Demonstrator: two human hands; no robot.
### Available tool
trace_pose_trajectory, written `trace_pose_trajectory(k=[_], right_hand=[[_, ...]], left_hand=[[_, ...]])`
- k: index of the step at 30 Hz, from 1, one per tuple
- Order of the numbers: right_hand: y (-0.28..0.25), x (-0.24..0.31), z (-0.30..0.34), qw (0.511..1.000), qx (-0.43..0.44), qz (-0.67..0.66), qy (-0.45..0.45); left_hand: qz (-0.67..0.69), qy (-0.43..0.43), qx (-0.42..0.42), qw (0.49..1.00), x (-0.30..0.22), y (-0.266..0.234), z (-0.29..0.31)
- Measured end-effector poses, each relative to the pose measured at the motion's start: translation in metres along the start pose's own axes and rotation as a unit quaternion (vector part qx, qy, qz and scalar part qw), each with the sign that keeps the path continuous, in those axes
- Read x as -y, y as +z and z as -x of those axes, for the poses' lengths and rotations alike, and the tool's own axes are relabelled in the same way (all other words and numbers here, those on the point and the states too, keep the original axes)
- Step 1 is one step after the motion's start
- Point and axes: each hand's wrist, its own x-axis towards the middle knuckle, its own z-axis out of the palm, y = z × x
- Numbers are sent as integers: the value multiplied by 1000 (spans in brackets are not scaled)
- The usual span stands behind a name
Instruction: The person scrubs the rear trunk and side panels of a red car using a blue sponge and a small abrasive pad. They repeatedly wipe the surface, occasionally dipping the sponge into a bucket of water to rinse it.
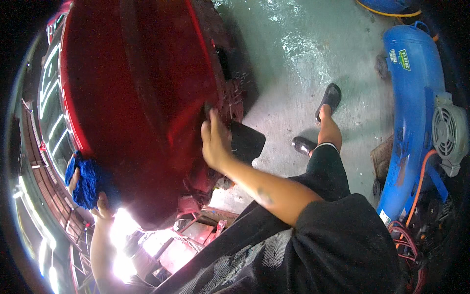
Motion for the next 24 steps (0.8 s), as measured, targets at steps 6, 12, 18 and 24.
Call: trace_pose_trajectory(k=[6, 12, 18, 24], right_hand=[[-34, -46, -97, 997, -67, -36, -32], [-17, -44, -68, 988, -46, 9, -146], [-37, -18, -210, 971, -17, 60, -232], [-47, -38, -168, 963, 29, 106, -248]], left_hand=[[16, 20, -23, 999, -5, 10, -10], [39, 18, -41, 998, 5, 13, -9], [43, -59, 16, 997, 22, -14, 27], [49, -117, -5, 992, -15, 7, -6]])
